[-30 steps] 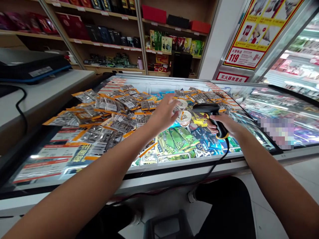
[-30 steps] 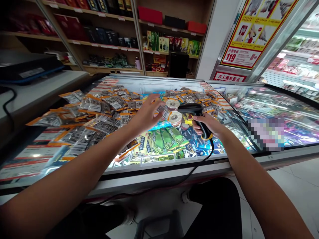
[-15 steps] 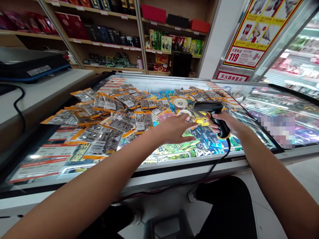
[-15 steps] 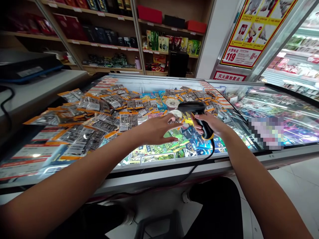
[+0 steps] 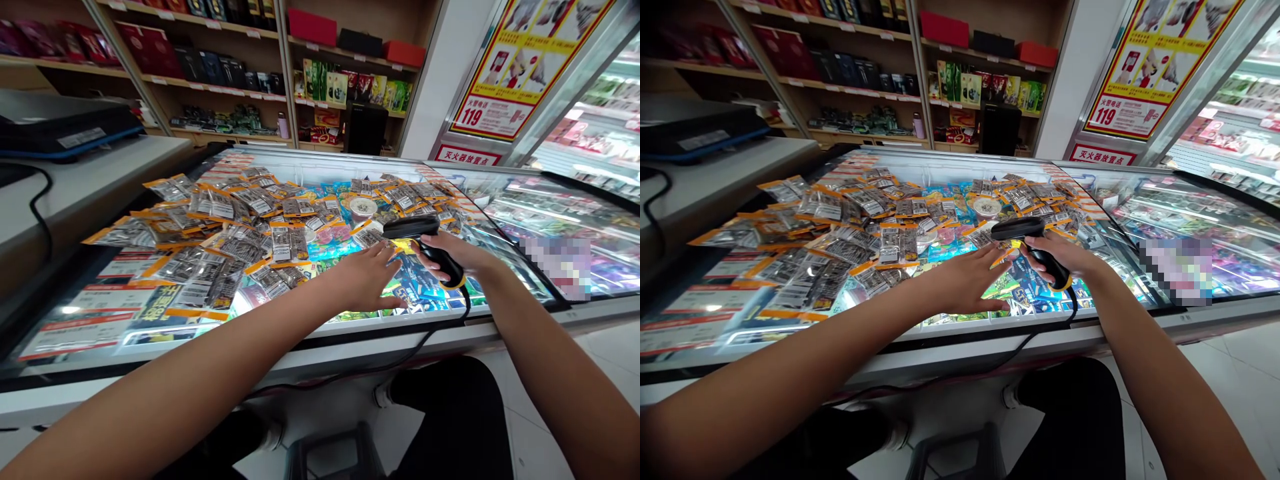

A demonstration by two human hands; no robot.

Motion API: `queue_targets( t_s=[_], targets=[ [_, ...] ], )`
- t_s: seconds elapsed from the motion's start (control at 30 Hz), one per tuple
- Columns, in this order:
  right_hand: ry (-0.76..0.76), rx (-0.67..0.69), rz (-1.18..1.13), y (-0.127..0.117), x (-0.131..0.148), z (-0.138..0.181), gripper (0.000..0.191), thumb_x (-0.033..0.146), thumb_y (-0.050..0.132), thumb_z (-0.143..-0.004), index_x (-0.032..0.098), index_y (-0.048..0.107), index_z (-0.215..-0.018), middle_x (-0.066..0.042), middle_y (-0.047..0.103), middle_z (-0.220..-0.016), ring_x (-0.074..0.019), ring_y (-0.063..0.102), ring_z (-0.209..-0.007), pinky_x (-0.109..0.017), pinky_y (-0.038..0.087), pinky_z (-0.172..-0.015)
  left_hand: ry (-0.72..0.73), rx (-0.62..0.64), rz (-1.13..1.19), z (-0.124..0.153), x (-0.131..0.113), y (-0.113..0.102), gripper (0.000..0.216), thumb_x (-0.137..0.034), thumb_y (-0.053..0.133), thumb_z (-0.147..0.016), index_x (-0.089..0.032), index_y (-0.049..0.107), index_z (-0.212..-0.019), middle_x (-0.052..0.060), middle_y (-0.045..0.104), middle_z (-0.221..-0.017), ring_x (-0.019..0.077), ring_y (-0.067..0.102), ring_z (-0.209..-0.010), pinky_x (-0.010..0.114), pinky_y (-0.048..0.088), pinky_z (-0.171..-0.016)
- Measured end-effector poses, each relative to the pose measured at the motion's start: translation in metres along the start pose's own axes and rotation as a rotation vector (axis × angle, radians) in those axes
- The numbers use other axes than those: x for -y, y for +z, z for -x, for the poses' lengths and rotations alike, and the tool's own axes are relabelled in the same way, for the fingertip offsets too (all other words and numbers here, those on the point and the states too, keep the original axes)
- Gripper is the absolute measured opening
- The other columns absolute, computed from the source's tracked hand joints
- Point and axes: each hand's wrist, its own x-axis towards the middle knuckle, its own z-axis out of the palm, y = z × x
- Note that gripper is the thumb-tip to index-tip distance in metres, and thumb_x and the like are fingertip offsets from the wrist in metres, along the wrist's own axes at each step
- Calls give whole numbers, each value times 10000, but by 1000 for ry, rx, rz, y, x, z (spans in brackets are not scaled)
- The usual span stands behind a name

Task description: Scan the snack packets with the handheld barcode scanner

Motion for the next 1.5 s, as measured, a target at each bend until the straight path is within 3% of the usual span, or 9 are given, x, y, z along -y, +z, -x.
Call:
queue_targets(
  t_s=[0.23, 0.43, 0.63, 0.8, 1.0, 1.13, 1.33, 1.4, 1.5],
  targets=[
    [5, -9, -13, 0, 0, 2, 405, 596, 572, -971, 196, 609, -915, 22, 512, -611, -119, 473, -393, -252, 341, -377, 7, -9, -30, 1, -1, 4, 922, -766, 347, -956, -88, 401, -1580, 216, 302, -1676, 383, 236, -1570, 486, 304, -1219],
    [-84, -73, -90, 2, 2, -3, 360, 578, 579, -969, 219, 594, -986, 32, 496, -619, -116, 441, -404, -256, 290, -399, -119, -119, -147, -2, 5, 0, 866, -780, 381, -939, -152, 492, -1525, 222, 504, -1526, 423, 466, -1378, 525, 398, -1069],
    [-306, -440, -274, -11, 7, -14, 392, 653, 590, -909, 264, 575, -949, 34, 468, -626, -142, 447, -465, -297, 394, -450, -307, -205, -182, -10, 51, -3, 772, -713, 295, -996, -202, 457, -1550, 185, 428, -1584, 402, 369, -1452, 533, 324, -1138],
    [-377, -762, -289, -30, -2, -19, 367, 636, 636, -868, 271, 620, -902, -37, 647, -850, -199, 632, -745, -327, 536, -611, -464, -46, -155, -13, 76, 0, 719, -674, 297, -1001, -244, 457, -1554, 157, 535, -1499, 392, 439, -1413, 534, 340, -1139],
    [-489, -1046, -213, -46, -17, -41, 389, 634, 745, -763, 254, 691, -825, -27, 717, -900, -202, 668, -846, -298, 507, -615, -543, 55, -180, -4, 76, -16, 670, -677, 387, -960, -254, 573, -1445, 152, 547, -1499, 396, 505, -1358, 515, 393, -1092],
    [-576, -968, -343, -58, -3, -42, 393, 643, 738, -749, 263, 651, -802, -11, 713, -861, -187, 681, -808, -301, 512, -609, -659, 106, -197, 7, 83, -24, 740, -688, 433, -933, -197, 562, -1471, 180, 502, -1545, 460, 466, -1393, 554, 380, -1107],
    [-621, -494, -624, -83, 37, -11, 337, 558, 685, -779, 267, 640, -942, 39, 565, -667, -125, 517, -570, -319, 464, -561, -584, 65, -194, 8, 76, -29, 820, -737, 480, -897, -207, 507, -1522, 157, 473, -1579, 422, 309, -1525, 534, 224, -1249],
    [-605, -435, -657, -91, 41, -3, 296, 515, 674, -793, 280, 641, -971, 39, 556, -659, -132, 520, -580, -328, 469, -572, -598, 50, -72, -5, 75, -37, 875, -784, 427, -898, -260, 386, -1598, 142, 383, -1647, 430, 306, -1529, 568, 285, -1218],
    [-596, -483, -683, -106, 35, -1, 297, 531, 672, -763, 283, 635, -923, 3, 610, -729, -184, 602, -678, -347, 498, -567, -707, 77, 105, -37, 93, -53, 942, -832, 381, -881, -276, 288, -1636, 172, 319, -1674, 478, 382, -1474, 609, 420, -1102]
  ],
)
